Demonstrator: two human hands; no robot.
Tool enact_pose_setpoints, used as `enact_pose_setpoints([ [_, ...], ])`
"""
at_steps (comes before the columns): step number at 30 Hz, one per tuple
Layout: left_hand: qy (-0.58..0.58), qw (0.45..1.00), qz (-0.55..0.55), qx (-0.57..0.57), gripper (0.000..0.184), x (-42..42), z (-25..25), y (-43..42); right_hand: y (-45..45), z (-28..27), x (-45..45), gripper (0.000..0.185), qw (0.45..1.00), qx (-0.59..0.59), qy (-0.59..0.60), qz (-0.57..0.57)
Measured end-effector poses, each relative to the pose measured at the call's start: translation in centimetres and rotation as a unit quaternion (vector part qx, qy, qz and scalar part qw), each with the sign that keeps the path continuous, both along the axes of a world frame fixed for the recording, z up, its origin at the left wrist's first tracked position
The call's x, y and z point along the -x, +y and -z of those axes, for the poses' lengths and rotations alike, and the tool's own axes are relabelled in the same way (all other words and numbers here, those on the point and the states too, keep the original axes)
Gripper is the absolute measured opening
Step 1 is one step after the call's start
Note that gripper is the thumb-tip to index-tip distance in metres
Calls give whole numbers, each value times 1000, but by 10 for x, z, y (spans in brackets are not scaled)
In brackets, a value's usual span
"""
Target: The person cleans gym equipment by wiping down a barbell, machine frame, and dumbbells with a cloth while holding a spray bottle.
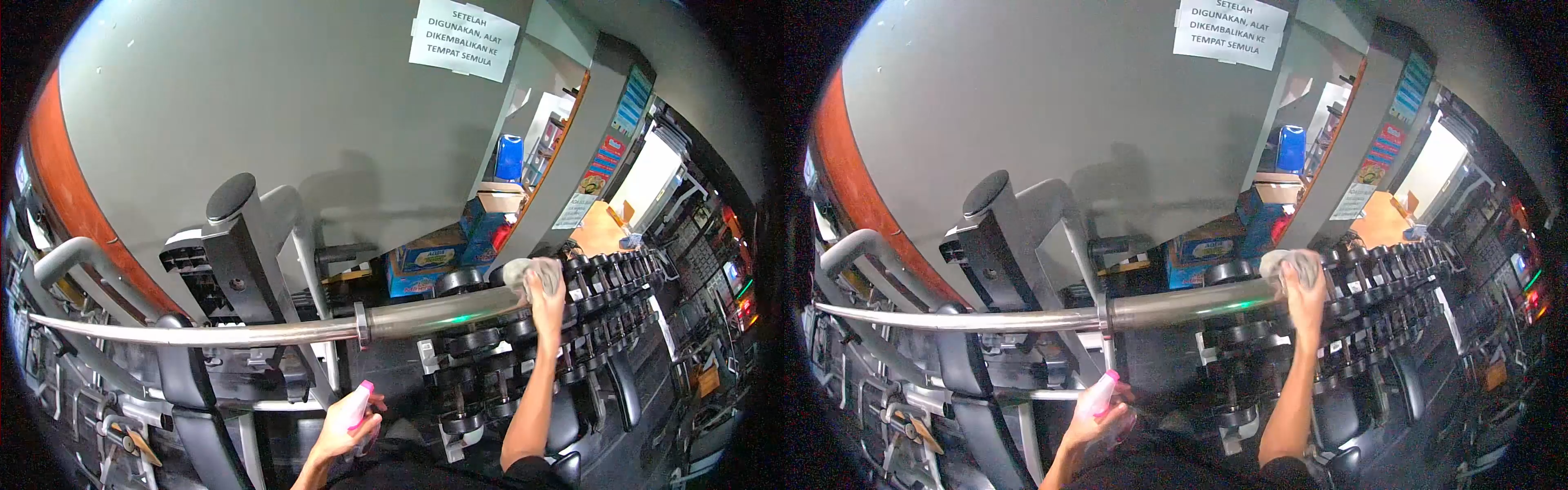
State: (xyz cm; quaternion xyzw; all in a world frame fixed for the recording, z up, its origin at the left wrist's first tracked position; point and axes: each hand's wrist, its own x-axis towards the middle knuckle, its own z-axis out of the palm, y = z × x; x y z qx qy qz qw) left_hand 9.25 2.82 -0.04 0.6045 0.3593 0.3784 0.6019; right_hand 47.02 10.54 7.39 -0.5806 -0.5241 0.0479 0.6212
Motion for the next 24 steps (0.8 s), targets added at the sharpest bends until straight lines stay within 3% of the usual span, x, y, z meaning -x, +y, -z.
enact_pose_setpoints([
  [2,-24,1000,-3,-9,31,-1,9,3,-4,38,5,24,980,-166,-63,90],
  [4,-48,999,-7,-14,31,0,12,1,-9,49,9,26,969,-223,-87,65],
  [8,-74,997,-14,16,31,4,4,-3,-24,24,34,25,944,-182,-216,167],
  [10,-71,997,-12,18,31,3,3,-2,-28,-2,67,25,939,-75,-258,213],
  [12,-64,998,-6,5,30,-1,4,0,-26,-15,107,26,951,-13,-257,173],
  [14,-56,998,10,2,30,-6,1,1,-31,-34,161,26,966,46,-255,22],
  [16,-43,999,26,0,30,-10,-6,2,-30,-23,200,30,942,3,-326,-84],
  [18,19,995,23,-95,30,-16,-16,3,-31,-25,221,35,927,-49,-352,-115],
  [20,25,994,32,-104,31,-16,-17,3,-27,-19,198,35,932,-38,-328,-152],
  [22,-9,1000,21,-21,32,-15,-1,1,-34,-28,165,33,936,44,-342,-62],
  [24,-10,999,9,-31,33,-10,0,-2,-36,-45,121,29,948,97,-302,20],
])
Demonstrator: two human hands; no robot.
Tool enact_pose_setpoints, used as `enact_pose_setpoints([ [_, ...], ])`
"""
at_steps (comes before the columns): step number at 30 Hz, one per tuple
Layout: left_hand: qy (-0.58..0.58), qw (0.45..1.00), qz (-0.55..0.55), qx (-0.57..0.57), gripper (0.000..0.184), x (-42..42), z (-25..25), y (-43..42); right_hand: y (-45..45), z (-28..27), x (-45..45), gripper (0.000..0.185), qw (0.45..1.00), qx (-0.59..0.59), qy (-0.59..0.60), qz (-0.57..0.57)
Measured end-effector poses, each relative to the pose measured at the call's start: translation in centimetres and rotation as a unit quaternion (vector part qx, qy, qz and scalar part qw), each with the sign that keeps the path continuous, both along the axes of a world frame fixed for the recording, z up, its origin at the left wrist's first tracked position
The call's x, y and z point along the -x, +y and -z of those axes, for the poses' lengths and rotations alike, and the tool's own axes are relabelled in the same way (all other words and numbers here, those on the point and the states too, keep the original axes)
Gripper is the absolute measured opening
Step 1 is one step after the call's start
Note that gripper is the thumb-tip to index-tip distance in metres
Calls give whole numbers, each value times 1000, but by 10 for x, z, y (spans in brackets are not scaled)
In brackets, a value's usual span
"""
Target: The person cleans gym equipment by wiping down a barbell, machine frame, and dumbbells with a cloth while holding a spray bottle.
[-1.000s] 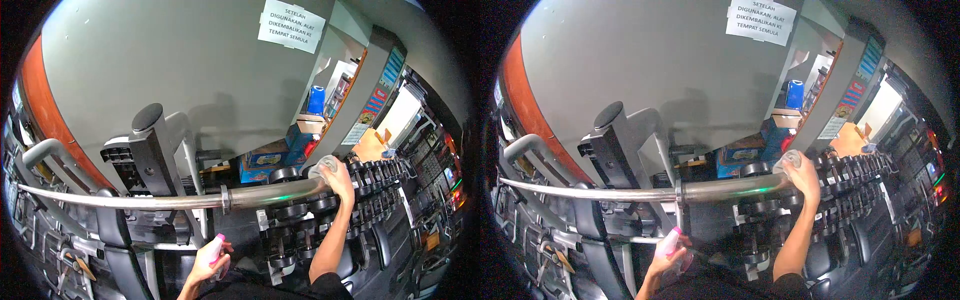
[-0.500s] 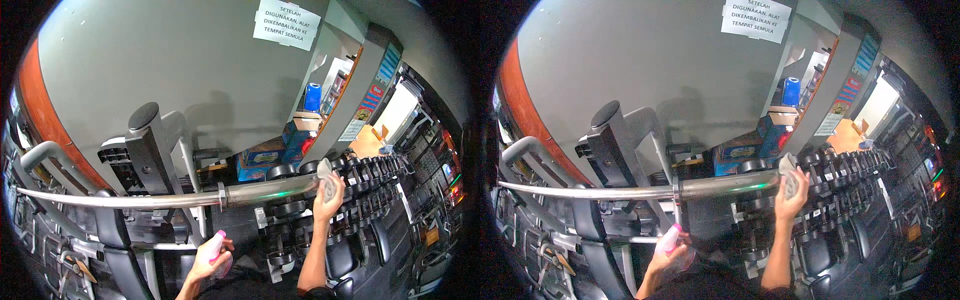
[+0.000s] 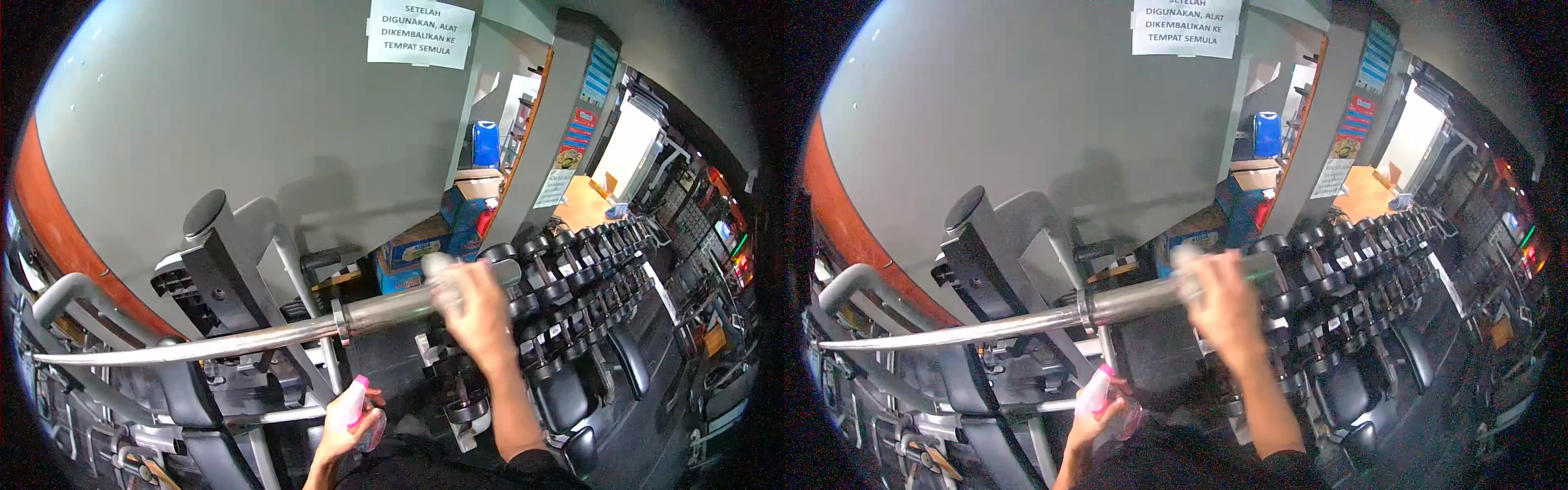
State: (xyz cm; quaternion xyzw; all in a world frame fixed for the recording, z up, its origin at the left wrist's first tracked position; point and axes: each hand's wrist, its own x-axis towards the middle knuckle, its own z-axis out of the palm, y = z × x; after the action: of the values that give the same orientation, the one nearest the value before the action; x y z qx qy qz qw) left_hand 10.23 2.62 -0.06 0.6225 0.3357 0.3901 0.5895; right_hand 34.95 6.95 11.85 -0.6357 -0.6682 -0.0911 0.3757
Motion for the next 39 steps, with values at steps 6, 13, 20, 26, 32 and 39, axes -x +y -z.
enact_pose_setpoints([
  [6,41,998,-16,-48,34,15,12,-1,14,-17,-38,22,982,55,-52,174],
  [13,75,997,6,-19,32,1,14,3,35,-4,100,22,983,38,7,-180],
  [20,46,999,17,10,28,3,9,11,21,-24,-17,27,990,112,-79,-16],
  [26,96,995,-20,-3,35,10,17,21,0,-7,-162,32,958,203,-22,202],
  [32,75,996,-16,-41,46,-15,52,39,-32,150,-170,25,645,5,764,-24],
  [39,24,997,66,37,45,-59,81,78,-59,248,-91,42,379,3,919,-106],
])
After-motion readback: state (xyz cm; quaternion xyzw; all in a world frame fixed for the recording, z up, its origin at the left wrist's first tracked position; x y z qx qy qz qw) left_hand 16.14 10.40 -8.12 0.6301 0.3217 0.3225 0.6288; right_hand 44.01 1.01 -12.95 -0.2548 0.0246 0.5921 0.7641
